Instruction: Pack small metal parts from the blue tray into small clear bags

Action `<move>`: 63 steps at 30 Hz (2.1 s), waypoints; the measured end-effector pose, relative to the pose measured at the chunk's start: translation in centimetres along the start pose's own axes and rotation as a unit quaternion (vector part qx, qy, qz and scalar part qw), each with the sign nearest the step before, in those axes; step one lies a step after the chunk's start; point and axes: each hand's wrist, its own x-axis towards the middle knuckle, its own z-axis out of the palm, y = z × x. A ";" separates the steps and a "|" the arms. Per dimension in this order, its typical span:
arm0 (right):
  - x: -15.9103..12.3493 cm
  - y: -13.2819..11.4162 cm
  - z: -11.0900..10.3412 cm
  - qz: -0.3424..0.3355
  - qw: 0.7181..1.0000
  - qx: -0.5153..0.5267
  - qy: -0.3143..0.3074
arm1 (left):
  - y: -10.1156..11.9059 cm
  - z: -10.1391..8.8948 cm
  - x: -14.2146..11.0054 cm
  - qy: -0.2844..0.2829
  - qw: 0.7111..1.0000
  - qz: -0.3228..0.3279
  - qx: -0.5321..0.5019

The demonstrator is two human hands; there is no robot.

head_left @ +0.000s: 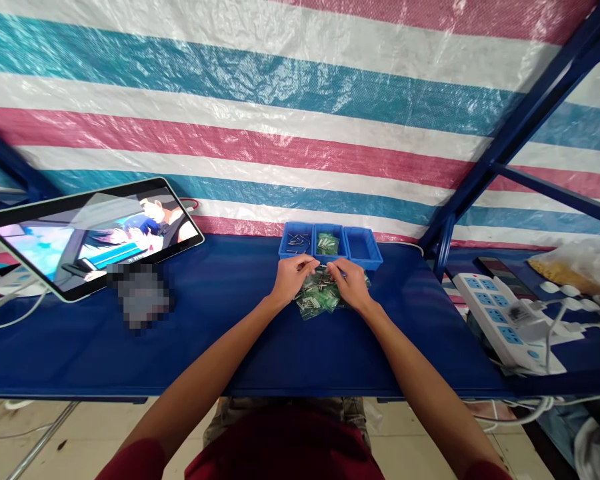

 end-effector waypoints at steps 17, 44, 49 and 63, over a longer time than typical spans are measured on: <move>0.0 0.1 0.2 0.049 0.998 -0.029 -0.012 | 0.0 0.4 -0.1 0.014 0.997 -0.027 -0.075; 0.1 -0.4 -0.3 -0.022 0.999 0.043 -0.006 | 0.1 -0.7 0.3 -0.130 0.985 -0.061 -0.092; -0.1 0.2 0.0 0.014 1.000 0.023 -0.014 | 0.1 -0.4 0.3 -0.073 0.988 -0.060 -0.126; -0.1 0.0 0.0 0.017 0.999 0.029 -0.023 | 0.4 -0.1 -0.1 0.032 0.996 0.024 0.081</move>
